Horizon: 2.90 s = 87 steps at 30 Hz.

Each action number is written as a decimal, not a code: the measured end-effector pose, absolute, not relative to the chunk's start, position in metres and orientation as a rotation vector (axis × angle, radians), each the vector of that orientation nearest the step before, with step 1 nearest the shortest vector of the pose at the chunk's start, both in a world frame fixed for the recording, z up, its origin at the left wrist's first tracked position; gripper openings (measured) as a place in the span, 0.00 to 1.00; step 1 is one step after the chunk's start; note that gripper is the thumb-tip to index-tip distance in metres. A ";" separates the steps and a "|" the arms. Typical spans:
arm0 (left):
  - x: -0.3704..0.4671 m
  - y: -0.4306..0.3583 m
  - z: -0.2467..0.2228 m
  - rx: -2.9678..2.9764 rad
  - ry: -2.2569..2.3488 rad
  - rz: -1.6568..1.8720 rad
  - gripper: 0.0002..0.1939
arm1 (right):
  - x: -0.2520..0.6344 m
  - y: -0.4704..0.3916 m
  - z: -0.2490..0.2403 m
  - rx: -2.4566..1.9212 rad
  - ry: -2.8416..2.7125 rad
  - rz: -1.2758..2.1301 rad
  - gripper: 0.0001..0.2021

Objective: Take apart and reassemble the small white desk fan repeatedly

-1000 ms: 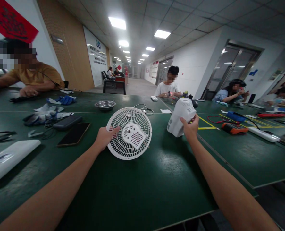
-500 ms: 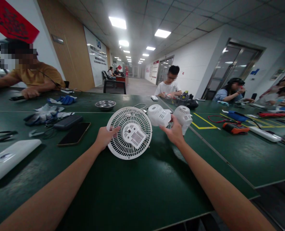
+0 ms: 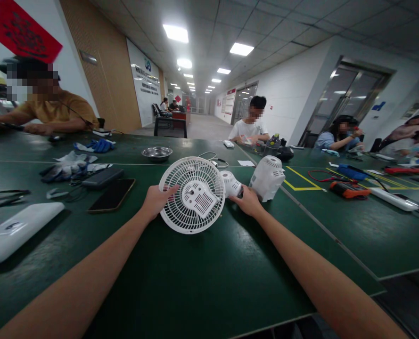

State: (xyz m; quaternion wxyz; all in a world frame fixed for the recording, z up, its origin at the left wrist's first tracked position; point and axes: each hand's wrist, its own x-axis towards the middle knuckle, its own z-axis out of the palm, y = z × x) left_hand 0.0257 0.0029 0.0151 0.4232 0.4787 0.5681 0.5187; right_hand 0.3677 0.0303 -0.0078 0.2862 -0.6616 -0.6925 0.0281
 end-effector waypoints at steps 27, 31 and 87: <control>0.025 0.004 0.014 1.222 1.458 1.306 0.16 | 0.444 0.038 0.020 -1.742 -1.145 -0.006 0.45; 0.024 0.004 0.013 1.242 1.438 1.302 0.17 | 0.444 0.038 0.023 -1.736 -1.180 -0.003 0.44; 0.022 0.007 0.010 1.257 1.385 1.285 0.16 | 0.359 0.023 0.001 -1.449 -1.943 0.115 0.47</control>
